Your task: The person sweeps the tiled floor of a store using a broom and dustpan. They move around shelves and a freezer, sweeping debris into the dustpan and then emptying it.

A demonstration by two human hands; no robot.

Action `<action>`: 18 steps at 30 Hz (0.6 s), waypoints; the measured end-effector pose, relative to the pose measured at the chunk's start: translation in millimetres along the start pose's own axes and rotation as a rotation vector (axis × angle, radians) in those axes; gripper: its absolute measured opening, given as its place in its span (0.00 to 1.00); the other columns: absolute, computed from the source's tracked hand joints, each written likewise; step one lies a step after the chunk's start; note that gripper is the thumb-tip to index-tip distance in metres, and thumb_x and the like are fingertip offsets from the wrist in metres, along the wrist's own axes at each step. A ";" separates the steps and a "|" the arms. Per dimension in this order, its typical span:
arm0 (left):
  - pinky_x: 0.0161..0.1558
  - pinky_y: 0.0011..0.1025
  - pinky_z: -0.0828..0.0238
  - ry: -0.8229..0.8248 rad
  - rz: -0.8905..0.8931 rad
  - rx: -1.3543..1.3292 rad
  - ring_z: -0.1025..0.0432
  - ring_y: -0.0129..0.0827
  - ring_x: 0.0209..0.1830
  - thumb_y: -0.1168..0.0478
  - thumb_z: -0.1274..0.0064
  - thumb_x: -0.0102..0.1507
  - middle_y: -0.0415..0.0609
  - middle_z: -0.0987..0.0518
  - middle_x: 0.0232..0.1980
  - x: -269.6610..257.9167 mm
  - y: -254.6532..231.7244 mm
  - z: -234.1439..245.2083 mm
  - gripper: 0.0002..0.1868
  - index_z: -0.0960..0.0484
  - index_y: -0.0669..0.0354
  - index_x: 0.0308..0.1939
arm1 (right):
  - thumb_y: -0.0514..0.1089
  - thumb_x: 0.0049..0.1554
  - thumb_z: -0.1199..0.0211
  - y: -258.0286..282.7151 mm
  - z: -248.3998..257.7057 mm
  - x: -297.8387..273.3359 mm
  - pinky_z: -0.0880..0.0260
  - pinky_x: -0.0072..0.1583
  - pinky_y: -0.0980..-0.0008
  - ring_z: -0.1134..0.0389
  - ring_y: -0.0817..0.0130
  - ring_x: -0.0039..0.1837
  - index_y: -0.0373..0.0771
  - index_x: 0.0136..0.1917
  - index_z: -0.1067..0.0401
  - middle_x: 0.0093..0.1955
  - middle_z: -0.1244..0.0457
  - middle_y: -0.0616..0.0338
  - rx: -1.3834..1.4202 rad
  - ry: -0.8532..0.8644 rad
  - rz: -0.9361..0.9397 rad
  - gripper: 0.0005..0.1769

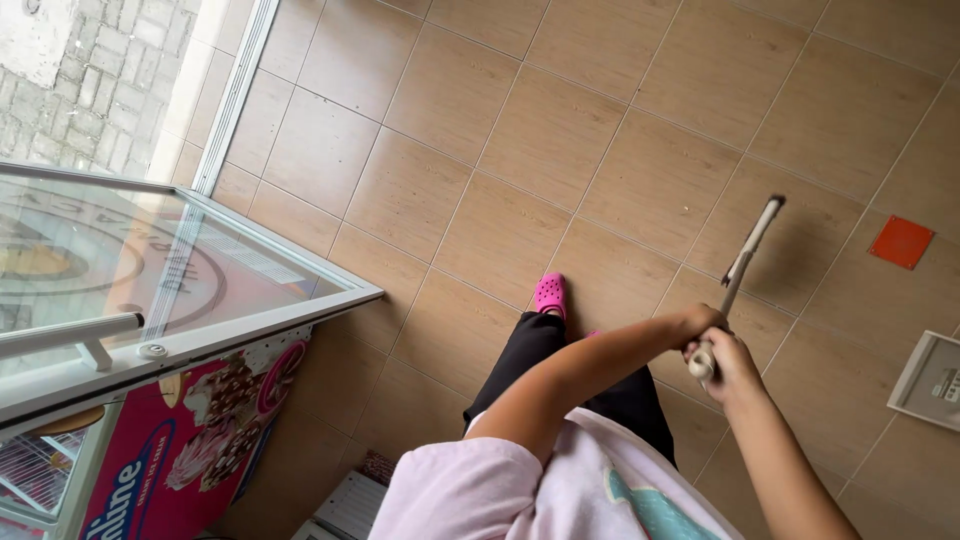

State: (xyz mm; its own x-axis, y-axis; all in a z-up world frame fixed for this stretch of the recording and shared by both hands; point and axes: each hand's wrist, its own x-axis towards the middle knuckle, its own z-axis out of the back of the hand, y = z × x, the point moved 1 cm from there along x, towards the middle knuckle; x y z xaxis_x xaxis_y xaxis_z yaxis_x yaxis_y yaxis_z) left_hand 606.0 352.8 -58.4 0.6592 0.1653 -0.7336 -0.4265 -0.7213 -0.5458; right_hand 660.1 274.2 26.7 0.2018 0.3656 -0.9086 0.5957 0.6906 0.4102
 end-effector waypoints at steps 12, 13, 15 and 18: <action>0.55 0.31 0.25 -0.253 -0.279 -0.396 0.22 0.38 0.52 0.60 0.49 0.64 0.57 0.16 0.51 -36.6 74.2 180.0 0.19 0.27 0.62 0.58 | 0.39 0.53 0.51 -22.6 -166.6 59.6 0.33 0.31 0.58 0.36 0.62 0.29 0.34 0.50 0.35 0.32 0.38 0.53 -0.375 0.289 -0.271 0.12; 0.47 0.34 0.24 -0.331 -0.200 -0.602 0.23 0.41 0.43 0.60 0.51 0.64 0.57 0.17 0.44 -37.3 89.7 189.2 0.15 0.25 0.67 0.50 | 0.38 0.53 0.52 -21.7 -174.9 59.2 0.33 0.31 0.58 0.36 0.62 0.29 0.36 0.51 0.37 0.32 0.39 0.52 -0.385 0.344 -0.282 0.12; 0.38 0.38 0.23 -0.411 -0.114 -0.810 0.23 0.44 0.34 0.59 0.54 0.65 0.57 0.18 0.37 -46.2 87.6 196.4 0.15 0.23 0.72 0.43 | 0.38 0.52 0.53 -8.5 -185.0 56.6 0.33 0.31 0.57 0.37 0.61 0.29 0.37 0.51 0.39 0.31 0.40 0.52 -0.397 0.402 -0.298 0.11; 0.30 0.40 0.27 -0.730 -0.116 -0.518 0.27 0.41 0.28 0.66 0.48 0.62 0.55 0.21 0.33 -58.7 28.6 206.2 0.08 0.21 0.69 0.42 | 0.43 0.57 0.49 31.4 -191.5 60.4 0.32 0.31 0.61 0.37 0.62 0.28 0.34 0.49 0.37 0.31 0.39 0.51 -0.469 0.509 -0.352 0.10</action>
State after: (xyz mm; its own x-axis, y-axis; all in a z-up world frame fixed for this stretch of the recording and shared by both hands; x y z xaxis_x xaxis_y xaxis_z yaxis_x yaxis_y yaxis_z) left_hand 427.4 461.2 -114.4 0.0481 0.5141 -0.8564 0.0673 -0.8571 -0.5108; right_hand 542.2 437.5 -0.3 -0.3879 0.2395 -0.8900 0.1445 0.9695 0.1979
